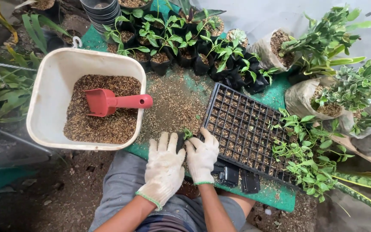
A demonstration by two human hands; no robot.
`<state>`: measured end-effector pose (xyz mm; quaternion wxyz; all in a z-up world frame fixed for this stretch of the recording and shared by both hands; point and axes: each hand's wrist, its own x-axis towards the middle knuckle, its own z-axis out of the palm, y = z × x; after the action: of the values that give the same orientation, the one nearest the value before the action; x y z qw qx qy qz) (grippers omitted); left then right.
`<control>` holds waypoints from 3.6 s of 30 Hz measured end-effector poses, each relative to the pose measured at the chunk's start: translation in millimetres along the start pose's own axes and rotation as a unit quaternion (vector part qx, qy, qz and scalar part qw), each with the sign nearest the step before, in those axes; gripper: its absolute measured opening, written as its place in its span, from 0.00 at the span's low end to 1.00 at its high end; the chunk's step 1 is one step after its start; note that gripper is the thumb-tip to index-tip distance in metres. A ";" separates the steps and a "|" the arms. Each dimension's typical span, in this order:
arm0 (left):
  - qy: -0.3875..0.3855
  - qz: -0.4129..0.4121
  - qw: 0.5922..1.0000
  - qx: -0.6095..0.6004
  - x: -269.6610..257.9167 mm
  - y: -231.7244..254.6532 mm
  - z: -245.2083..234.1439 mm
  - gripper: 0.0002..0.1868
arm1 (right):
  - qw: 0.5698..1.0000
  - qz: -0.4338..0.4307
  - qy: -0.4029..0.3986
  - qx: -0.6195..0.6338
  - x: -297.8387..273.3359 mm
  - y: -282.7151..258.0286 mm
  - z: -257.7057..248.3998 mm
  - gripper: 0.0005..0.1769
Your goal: The person is transplanting small seedlings from a tray into individual black plastic bags filled with soil using a small red scoop.
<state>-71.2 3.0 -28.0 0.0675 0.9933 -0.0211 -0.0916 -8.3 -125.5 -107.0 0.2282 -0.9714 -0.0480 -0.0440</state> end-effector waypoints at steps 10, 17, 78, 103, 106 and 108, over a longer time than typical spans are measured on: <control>0.078 0.004 0.994 -0.072 -5.1 -1.8 33.5 0.28 | 0.998 -0.020 -0.053 -0.023 -0.9 -2.1 -20.4 0.17; 0.111 0.014 0.988 -0.102 -5.0 -8.9 42.8 0.26 | 0.986 0.069 -0.046 0.147 -4.2 -20.0 -77.6 0.19; 0.453 -0.073 0.808 -0.370 -30.3 -54.9 -71.6 0.34 | 0.916 -0.002 -0.397 -0.052 15.9 -124.3 -132.2 0.08; 0.076 -0.437 0.788 -0.427 -7.6 -184.9 -190.5 0.38 | 0.938 0.017 -0.339 0.063 51.4 -146.3 -190.0 0.09; 0.097 -0.436 0.803 -0.394 -10.5 -217.1 -163.1 0.37 | 0.945 0.056 -0.317 0.054 48.5 -122.0 -208.5 0.07; 0.111 -0.425 0.816 -0.376 -12.7 -224.9 -155.6 0.39 | 0.949 0.066 -0.307 0.035 41.8 -103.9 -219.4 0.07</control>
<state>-48.3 246.5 94.8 0.3918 0.8042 0.4471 -0.0013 7.5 -128.0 138.8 0.2392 -0.9303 -0.0532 0.2730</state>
